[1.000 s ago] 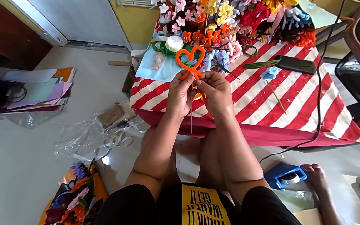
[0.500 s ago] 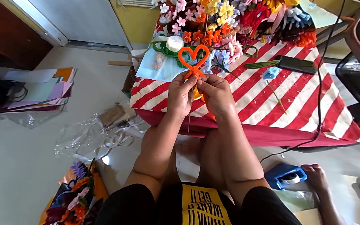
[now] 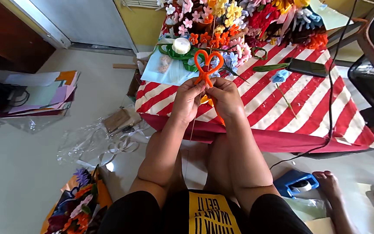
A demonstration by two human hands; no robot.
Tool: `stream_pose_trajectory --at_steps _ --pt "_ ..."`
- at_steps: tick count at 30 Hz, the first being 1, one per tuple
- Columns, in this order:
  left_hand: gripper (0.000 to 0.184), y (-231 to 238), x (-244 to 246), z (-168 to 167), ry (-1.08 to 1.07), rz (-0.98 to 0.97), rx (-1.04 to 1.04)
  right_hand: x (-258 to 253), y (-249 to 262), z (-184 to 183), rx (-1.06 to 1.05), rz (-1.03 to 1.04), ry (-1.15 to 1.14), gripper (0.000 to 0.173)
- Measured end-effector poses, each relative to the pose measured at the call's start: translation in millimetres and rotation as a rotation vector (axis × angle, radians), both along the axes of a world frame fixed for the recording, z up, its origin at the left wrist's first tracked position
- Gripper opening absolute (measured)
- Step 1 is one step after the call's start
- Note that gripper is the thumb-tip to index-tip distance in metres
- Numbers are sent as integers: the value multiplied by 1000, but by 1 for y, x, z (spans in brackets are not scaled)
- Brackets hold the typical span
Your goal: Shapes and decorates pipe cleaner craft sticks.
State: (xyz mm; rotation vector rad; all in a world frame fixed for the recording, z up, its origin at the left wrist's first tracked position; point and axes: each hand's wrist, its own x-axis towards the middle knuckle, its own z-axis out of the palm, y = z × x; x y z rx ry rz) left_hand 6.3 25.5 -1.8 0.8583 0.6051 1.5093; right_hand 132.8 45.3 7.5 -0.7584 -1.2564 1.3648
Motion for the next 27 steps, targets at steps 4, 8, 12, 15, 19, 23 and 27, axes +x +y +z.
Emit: stream_pose_trajectory --at_steps 4,8,12,15,19,23,27 --pt "13 0 -2 1 -38 -24 25 -3 -5 -5 226 -65 -101 12" --pt "15 1 -3 3 -31 -8 19 -10 -3 -10 400 -167 -130 13" --pt "17 2 -5 3 -70 -26 -8 -10 -3 -10 400 -186 -162 13" --pt "19 2 -4 4 -136 -43 -43 -11 -5 -8 433 -204 -212 14" --pt "21 2 -3 4 -250 -104 -68 -14 -5 -7 581 -288 -320 10" --pt "21 3 1 4 -355 -153 -55 -15 -9 -4 650 -384 -436 13" --pt "18 1 5 3 -337 -132 -34 -15 -17 2 625 -403 -539 17"
